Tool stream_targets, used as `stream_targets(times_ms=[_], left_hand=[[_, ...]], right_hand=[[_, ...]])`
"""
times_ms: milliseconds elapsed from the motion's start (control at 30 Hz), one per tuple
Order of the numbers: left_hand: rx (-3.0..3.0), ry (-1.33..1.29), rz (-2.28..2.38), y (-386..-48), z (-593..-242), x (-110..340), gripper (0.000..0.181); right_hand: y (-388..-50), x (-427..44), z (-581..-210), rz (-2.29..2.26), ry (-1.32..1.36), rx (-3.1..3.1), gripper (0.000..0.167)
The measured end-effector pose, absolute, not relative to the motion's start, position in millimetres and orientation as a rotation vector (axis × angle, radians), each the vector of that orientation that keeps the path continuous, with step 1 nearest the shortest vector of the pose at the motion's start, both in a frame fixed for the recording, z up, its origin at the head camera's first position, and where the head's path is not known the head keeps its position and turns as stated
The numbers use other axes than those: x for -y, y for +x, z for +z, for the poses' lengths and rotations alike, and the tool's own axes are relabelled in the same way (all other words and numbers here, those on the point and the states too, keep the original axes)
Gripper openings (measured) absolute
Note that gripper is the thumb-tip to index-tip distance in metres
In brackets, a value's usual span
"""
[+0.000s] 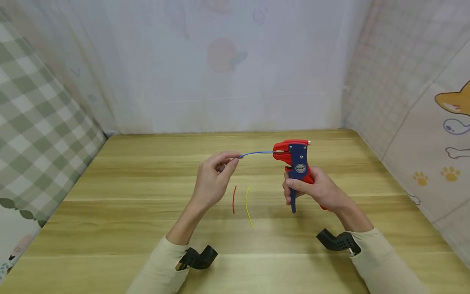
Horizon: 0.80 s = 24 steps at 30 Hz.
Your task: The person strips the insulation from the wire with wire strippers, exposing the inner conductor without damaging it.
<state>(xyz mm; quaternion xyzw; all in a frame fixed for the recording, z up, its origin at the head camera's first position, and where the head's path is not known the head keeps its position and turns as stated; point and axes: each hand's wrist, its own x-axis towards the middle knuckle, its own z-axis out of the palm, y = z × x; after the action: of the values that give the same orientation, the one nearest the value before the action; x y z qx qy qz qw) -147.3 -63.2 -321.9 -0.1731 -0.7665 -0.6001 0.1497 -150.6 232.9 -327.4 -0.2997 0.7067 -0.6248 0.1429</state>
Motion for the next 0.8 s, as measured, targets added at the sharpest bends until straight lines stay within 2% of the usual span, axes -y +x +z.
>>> stream_targets(times_ms=[800], left_hand=[[2.258, -0.488, -1.756, -139.1, -322.5, 62.4, 0.017]], right_hand=[[-151.0, -223.5, -334.6, -1.770, -0.828, -2.064, 0.017]])
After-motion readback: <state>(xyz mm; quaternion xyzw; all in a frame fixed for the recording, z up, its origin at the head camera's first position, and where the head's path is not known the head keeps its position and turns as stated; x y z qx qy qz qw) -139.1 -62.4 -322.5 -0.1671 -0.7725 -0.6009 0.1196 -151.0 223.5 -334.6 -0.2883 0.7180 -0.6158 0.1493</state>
